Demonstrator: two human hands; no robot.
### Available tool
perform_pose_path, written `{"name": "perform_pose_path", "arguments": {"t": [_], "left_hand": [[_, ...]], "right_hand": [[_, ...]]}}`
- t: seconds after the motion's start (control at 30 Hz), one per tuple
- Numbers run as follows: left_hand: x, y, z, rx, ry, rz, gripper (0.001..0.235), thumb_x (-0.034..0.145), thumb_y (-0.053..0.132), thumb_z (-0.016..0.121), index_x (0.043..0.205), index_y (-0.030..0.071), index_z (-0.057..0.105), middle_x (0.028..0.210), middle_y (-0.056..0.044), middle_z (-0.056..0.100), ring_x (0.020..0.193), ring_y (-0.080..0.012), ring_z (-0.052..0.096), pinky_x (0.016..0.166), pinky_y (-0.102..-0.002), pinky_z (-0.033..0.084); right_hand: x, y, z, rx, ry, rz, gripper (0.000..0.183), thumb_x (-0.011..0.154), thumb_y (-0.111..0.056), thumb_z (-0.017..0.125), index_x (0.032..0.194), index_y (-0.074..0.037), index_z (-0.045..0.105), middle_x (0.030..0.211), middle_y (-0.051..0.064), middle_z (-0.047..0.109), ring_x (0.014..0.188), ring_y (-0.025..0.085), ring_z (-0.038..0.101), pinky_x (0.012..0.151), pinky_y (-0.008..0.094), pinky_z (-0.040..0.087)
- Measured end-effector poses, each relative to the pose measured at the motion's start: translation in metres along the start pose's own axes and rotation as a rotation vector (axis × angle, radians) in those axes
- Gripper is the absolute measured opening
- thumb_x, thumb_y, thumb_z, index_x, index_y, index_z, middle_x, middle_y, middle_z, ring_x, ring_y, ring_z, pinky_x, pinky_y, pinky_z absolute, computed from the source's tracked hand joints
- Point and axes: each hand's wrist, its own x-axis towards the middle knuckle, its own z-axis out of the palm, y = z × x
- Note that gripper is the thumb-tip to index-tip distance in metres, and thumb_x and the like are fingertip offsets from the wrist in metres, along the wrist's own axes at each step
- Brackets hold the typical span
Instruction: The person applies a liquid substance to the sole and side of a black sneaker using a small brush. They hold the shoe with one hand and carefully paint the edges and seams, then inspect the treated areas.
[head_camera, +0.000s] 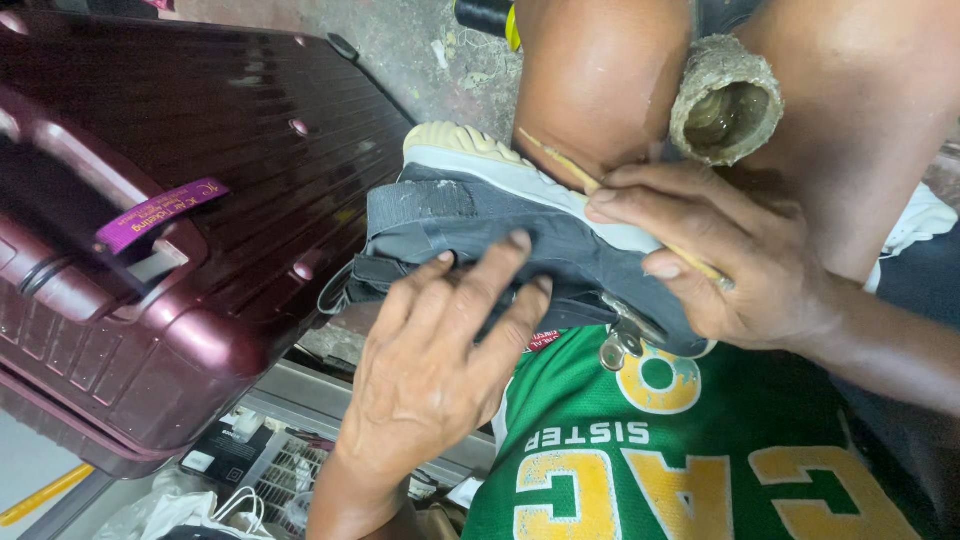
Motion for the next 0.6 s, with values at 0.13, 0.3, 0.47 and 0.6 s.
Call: {"name": "perform_pose_path", "arguments": {"t": [0.13, 0.3, 0.47, 0.6], "left_hand": [[0.0051, -0.0036, 0.0006, 0.029, -0.055, -0.027, 0.048, 0.089, 0.021, 0.072, 0.135, 0.008, 0.067, 0.144, -0.013, 0.060, 0.106, -0.0262, 0.057, 0.088, -0.041, 0.047], [0.0086, -0.0051, 0.0028, 0.054, -0.069, -0.013, 0.044, 0.088, 0.021, 0.073, 0.130, 0.006, 0.068, 0.140, -0.009, 0.062, 0.109, -0.0246, 0.058, 0.089, -0.040, 0.046], [0.0080, -0.0059, 0.0031, 0.070, -0.069, 0.015, 0.036, 0.090, 0.016, 0.069, 0.124, 0.006, 0.070, 0.138, -0.008, 0.063, 0.110, -0.0239, 0.059, 0.089, -0.040, 0.046], [0.0081, -0.0063, 0.0018, 0.115, -0.063, 0.052, 0.035, 0.091, 0.015, 0.062, 0.124, 0.007, 0.070, 0.134, -0.007, 0.065, 0.107, -0.0236, 0.059, 0.090, -0.039, 0.046]], "right_hand": [[0.0011, -0.0014, 0.0021, -0.005, -0.003, -0.040, 0.037, 0.099, -0.017, 0.065, 0.133, -0.002, 0.062, 0.132, 0.017, 0.066, 0.119, 0.029, 0.070, 0.100, 0.037, 0.060], [0.0044, -0.0006, 0.0005, 0.019, 0.001, -0.041, 0.037, 0.101, -0.018, 0.063, 0.133, -0.001, 0.061, 0.130, 0.017, 0.067, 0.119, 0.029, 0.070, 0.100, 0.037, 0.060], [0.0035, 0.0022, -0.0010, 0.043, -0.006, -0.034, 0.036, 0.103, -0.020, 0.059, 0.133, 0.000, 0.062, 0.129, 0.017, 0.067, 0.120, 0.030, 0.069, 0.100, 0.038, 0.059], [0.0040, 0.0044, -0.0018, 0.065, -0.006, -0.019, 0.033, 0.105, -0.018, 0.056, 0.133, -0.001, 0.063, 0.129, 0.016, 0.067, 0.122, 0.029, 0.069, 0.103, 0.038, 0.058]]}}
